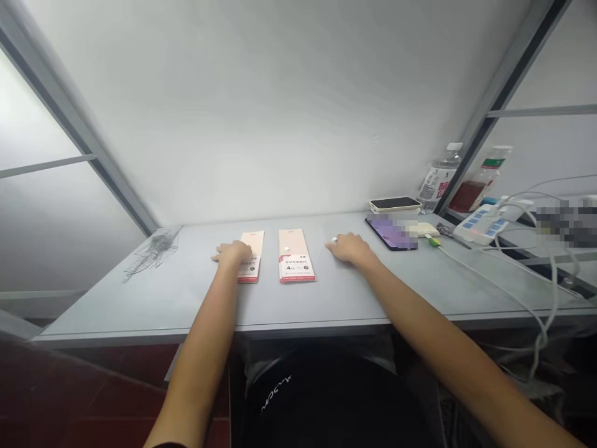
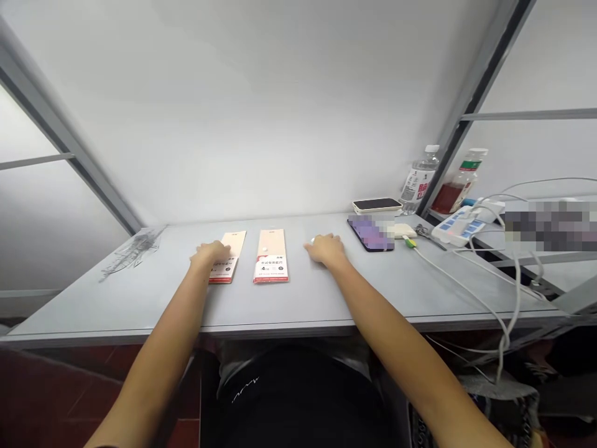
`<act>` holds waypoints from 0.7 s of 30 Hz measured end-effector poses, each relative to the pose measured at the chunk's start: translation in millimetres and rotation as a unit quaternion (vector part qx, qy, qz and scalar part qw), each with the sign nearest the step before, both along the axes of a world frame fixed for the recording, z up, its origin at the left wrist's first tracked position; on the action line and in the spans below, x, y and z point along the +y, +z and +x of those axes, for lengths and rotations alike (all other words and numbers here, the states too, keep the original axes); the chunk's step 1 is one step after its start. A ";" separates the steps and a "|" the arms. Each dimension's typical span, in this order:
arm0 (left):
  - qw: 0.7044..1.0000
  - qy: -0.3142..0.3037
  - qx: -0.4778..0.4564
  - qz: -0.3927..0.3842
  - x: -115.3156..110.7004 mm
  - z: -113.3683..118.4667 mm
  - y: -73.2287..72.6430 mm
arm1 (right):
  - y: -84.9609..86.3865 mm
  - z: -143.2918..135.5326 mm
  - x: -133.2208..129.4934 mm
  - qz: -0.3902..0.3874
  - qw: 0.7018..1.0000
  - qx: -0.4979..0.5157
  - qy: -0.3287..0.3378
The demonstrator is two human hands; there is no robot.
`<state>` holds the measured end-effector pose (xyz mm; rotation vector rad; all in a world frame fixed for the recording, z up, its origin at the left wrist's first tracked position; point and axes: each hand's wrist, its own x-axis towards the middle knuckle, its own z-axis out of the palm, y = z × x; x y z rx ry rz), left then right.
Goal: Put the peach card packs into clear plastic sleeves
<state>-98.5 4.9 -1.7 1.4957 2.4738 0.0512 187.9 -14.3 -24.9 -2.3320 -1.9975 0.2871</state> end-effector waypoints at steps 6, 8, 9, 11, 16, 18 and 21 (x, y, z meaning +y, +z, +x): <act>0.999 0.014 0.008 -0.034 -4.4 4.1 6.1 | 4.2 3.8 -3.2 0.037 0.999 0.026 0.030; 1.000 -0.005 0.000 -0.018 -5.1 4.7 6.5 | 3.8 4.1 -3.6 0.053 0.998 0.030 0.027; 1.000 -0.020 -0.003 -0.005 -5.3 5.2 6.2 | 3.8 3.9 -3.8 0.061 0.997 0.033 0.024; 0.999 -0.043 0.000 0.021 -5.1 6.4 5.4 | 4.4 3.3 -4.3 0.077 0.996 0.036 0.019; 0.998 -0.015 0.044 0.050 -3.6 5.4 6.9 | 6.1 4.0 -4.3 0.098 0.994 0.033 0.015; 0.999 -0.002 0.029 0.039 -3.3 2.6 8.5 | 5.8 5.3 -3.3 0.100 0.994 0.037 0.015; 0.999 0.016 -0.007 0.050 -3.8 -2.5 9.6 | 5.4 6.9 -1.4 0.110 0.993 0.044 0.008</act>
